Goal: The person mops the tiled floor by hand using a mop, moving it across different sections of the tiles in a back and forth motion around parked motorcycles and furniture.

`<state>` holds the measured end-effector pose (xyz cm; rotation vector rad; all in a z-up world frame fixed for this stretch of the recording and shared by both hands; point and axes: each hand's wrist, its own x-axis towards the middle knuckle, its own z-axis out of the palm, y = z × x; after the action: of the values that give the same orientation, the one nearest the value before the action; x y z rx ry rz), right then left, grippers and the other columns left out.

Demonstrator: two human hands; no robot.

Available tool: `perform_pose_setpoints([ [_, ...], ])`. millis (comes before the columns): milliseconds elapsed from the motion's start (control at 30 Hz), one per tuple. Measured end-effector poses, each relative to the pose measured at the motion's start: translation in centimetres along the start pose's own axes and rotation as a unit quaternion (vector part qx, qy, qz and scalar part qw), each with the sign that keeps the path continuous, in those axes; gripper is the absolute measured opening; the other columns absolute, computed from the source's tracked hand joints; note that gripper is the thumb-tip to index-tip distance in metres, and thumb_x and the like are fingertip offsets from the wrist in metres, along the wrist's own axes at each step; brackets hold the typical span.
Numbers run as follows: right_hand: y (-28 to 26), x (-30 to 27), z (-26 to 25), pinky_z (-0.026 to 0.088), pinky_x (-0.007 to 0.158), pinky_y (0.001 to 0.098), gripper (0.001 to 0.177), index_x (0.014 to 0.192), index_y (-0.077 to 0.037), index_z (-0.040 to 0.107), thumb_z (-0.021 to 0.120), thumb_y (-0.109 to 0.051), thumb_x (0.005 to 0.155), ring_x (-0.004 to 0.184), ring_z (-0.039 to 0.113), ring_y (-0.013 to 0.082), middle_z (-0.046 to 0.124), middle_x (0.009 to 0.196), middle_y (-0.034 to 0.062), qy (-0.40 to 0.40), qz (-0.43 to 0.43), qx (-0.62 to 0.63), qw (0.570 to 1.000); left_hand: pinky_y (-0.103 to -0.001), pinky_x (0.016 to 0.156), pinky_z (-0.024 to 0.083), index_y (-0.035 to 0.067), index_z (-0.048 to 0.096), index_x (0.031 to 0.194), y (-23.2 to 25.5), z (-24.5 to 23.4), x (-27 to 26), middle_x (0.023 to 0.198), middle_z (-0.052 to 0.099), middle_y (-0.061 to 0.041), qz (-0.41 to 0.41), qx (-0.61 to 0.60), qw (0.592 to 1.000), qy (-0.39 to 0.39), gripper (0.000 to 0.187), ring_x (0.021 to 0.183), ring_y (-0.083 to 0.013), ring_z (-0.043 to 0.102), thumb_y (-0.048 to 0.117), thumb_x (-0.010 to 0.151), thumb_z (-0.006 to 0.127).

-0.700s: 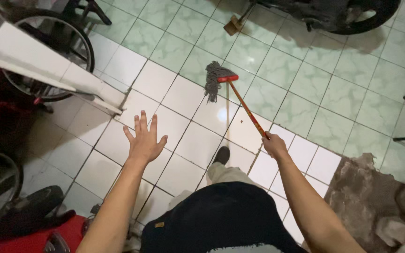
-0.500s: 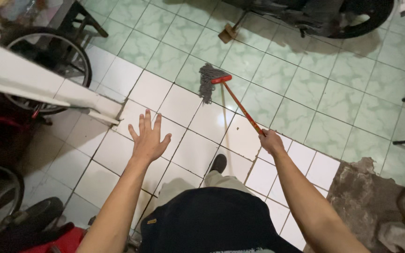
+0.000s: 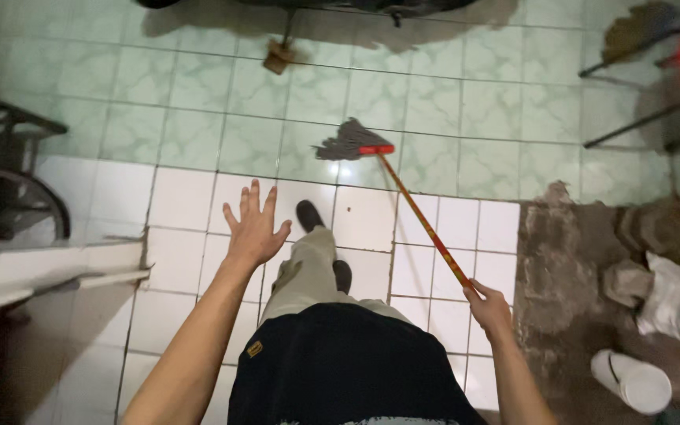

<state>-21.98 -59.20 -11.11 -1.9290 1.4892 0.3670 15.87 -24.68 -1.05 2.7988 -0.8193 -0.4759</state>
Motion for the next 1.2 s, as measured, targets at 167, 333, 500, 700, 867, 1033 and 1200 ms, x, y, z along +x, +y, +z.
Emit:
perform_pose_setpoints([
  [167, 0.6, 0.3, -1.5, 0.057, 0.062, 0.0459, 0.046, 0.134, -0.028, 0.072, 0.068, -0.043, 0.09, 0.062, 0.069, 0.0304, 0.074, 0.083, 0.0172, 0.069, 0.091, 0.075, 0.991, -0.073, 0.115, 0.006, 0.012, 0.03, 0.158, 5.7, 1.1, 7.6, 0.168, 0.009, -0.023, 0.074, -0.004, 0.996, -0.048, 0.083, 0.154, -0.0415, 0.01, 0.044, 0.09, 0.066],
  [333, -4.1, 8.1, -3.3, 0.051, 0.056, 0.0356, 0.046, 0.138, -0.027, 0.066, 0.062, -0.044, 0.096, 0.054, 0.065, 0.0223, 0.073, 0.076, 0.0135, 0.071, 0.091, 0.055, 0.992, -0.073, 0.115, 0.006, 0.012, 0.029, 0.158, 10.9, 1.4, 16.4, 0.168, 0.01, -0.022, 0.126, -0.004, 0.99, -0.059, 0.083, 0.154, -0.0416, 0.012, 0.044, 0.091, 0.065],
  [500, -10.8, 17.6, -7.7, 0.044, 0.044, 0.0336, 0.054, 0.146, -0.016, 0.059, 0.068, -0.029, 0.094, 0.05, 0.053, 0.0145, 0.067, 0.075, 0.0095, 0.041, 0.125, 0.241, 0.961, -0.074, 0.115, 0.006, 0.013, 0.029, 0.159, 15.4, 1.2, 24.6, 0.168, 0.01, -0.024, 0.168, -0.026, 0.985, -0.041, 0.082, 0.154, -0.0427, 0.012, 0.044, 0.092, 0.064],
  [700, -13.2, 22.0, -13.1, 0.046, 0.045, 0.0326, 0.061, 0.147, -0.016, 0.055, 0.068, -0.017, 0.088, 0.051, 0.056, 0.0134, 0.072, 0.076, 0.0082, 0.03, 0.104, 0.265, 0.958, -0.074, 0.115, 0.004, 0.014, 0.027, 0.159, 20.0, 0.8, 30.5, 0.168, 0.007, -0.024, 0.2, -0.012, 0.977, -0.079, 0.084, 0.153, -0.0424, 0.01, 0.044, 0.09, 0.065],
  [867, -12.6, 21.6, -14.8, 0.045, 0.044, 0.0356, 0.063, 0.146, -0.02, 0.058, 0.067, -0.012, 0.084, 0.047, 0.055, 0.0185, 0.067, 0.068, 0.0129, 0.033, 0.055, 0.181, 0.981, -0.073, 0.115, 0.006, 0.016, 0.027, 0.159, 23.6, 1.2, 34.0, 0.168, 0.006, -0.023, 0.227, 0.016, 0.967, -0.112, 0.084, 0.154, -0.0417, 0.011, 0.045, 0.09, 0.064],
  [1033, -15.0, 23.8, -16.0, 0.043, 0.043, 0.0368, 0.058, 0.145, -0.024, 0.062, 0.062, -0.013, 0.087, 0.045, 0.051, 0.0197, 0.063, 0.065, 0.0125, 0.039, 0.059, 0.235, 0.969, -0.073, 0.115, 0.006, 0.017, 0.027, 0.159, 28.5, 2.4, 36.9, 0.168, 0.006, -0.022, 0.227, 0.023, 0.968, -0.107, 0.083, 0.155, -0.0422, 0.011, 0.046, 0.091, 0.063],
  [1200, -12.9, 33.8, -17.0, 0.04, 0.042, 0.0334, 0.059, 0.144, -0.021, 0.063, 0.065, -0.008, 0.087, 0.047, 0.05, 0.0126, 0.063, 0.069, 0.0041, 0.043, 0.061, 0.339, 0.938, -0.073, 0.115, 0.007, 0.023, 0.025, 0.159, 35.2, 3.7, 39.1, 0.169, 0.003, -0.021, 0.197, 0.066, 0.97, -0.125, 0.083, 0.154, -0.0414, 0.011, 0.049, 0.09, 0.064],
])
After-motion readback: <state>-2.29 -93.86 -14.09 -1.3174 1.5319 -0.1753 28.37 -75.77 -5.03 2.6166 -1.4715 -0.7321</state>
